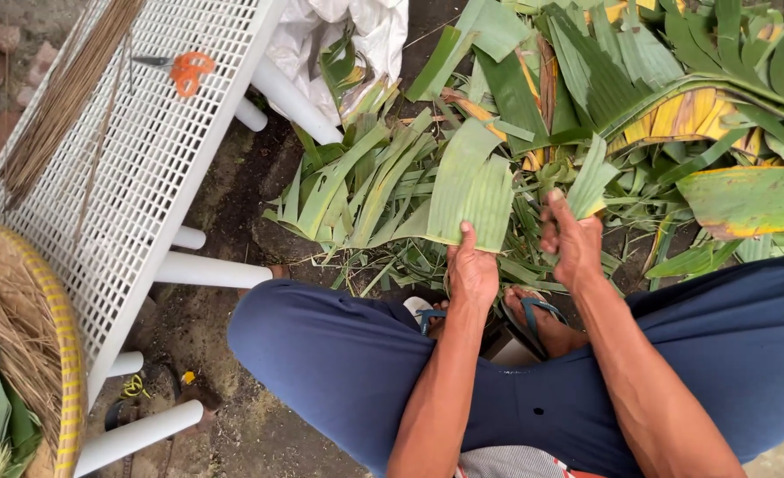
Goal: A person is manually tearing large banana leaves into smaller, uniform strips.
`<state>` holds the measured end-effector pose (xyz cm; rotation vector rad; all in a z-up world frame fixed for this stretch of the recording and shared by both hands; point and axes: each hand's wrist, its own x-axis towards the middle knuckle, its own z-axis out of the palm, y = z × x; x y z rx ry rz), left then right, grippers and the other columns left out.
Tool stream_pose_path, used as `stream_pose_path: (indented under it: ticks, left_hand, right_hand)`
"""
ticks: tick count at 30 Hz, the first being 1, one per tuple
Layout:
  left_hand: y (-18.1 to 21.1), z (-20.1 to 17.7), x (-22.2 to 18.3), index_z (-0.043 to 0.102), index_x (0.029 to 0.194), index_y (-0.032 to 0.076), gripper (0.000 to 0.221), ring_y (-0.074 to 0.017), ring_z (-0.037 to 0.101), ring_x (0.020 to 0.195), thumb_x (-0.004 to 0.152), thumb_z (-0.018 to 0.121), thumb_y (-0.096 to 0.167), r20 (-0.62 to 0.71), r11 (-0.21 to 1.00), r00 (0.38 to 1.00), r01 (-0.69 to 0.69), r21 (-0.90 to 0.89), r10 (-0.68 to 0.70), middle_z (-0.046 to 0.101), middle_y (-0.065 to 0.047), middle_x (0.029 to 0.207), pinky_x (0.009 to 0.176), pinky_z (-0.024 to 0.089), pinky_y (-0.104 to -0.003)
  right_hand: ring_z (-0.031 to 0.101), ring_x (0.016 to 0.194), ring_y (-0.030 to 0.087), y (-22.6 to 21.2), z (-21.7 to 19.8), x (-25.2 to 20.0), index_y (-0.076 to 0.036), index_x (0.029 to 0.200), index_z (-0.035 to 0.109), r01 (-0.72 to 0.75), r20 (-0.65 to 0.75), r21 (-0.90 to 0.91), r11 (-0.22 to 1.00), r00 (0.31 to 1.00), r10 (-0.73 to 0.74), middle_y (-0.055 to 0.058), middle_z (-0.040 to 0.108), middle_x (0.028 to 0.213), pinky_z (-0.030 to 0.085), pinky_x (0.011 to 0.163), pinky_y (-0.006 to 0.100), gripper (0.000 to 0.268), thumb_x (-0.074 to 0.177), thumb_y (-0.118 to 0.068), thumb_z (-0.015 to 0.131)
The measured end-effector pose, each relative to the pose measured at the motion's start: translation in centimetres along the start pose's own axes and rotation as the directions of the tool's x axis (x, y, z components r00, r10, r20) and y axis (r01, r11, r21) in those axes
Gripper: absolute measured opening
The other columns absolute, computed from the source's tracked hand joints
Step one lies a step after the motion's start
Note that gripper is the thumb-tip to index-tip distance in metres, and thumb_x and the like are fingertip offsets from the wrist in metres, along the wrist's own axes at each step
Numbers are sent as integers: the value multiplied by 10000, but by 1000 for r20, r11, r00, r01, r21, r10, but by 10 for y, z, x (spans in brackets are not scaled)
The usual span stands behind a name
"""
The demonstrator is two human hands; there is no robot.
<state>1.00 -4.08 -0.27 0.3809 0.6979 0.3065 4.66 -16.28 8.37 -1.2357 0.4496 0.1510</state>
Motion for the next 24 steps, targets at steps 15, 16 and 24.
stream_pose_path:
  ticks: [15, 16, 24]
  left_hand:
    - [17, -11, 11, 597, 1359, 169, 578, -327, 542, 1342, 931, 776, 513, 140, 941, 941, 323, -100, -308, 626, -178, 1403, 1196, 345, -533]
    - [9, -24, 26, 603, 1350, 117, 547, -338, 556, 1327, 944, 782, 435, 133, 932, 935, 344, -116, -329, 639, -182, 1384, 1184, 358, -536]
    - [27, -7, 22, 577, 1327, 82, 465, -337, 584, 1260, 988, 715, 368, 140, 936, 957, 281, -212, -256, 640, -190, 1368, 1135, 445, -513]
  right_hand:
    - [411, 367, 12, 13, 8, 6, -29, 1007, 716, 152, 131, -65, 986, 981, -143, -9, 554, 607, 380, 330, 185, 241, 842, -109, 872]
    - [413, 365, 18, 17, 6, 8, -33, 1010, 704, 175, 169, -60, 983, 972, -163, -5, 546, 599, 386, 335, 187, 221, 860, -98, 853]
    - [447, 390, 4, 10, -22, 15, -107, 983, 660, 48, 468, 229, 972, 870, -153, 27, 626, 685, 460, 353, 179, 159, 877, -12, 730]
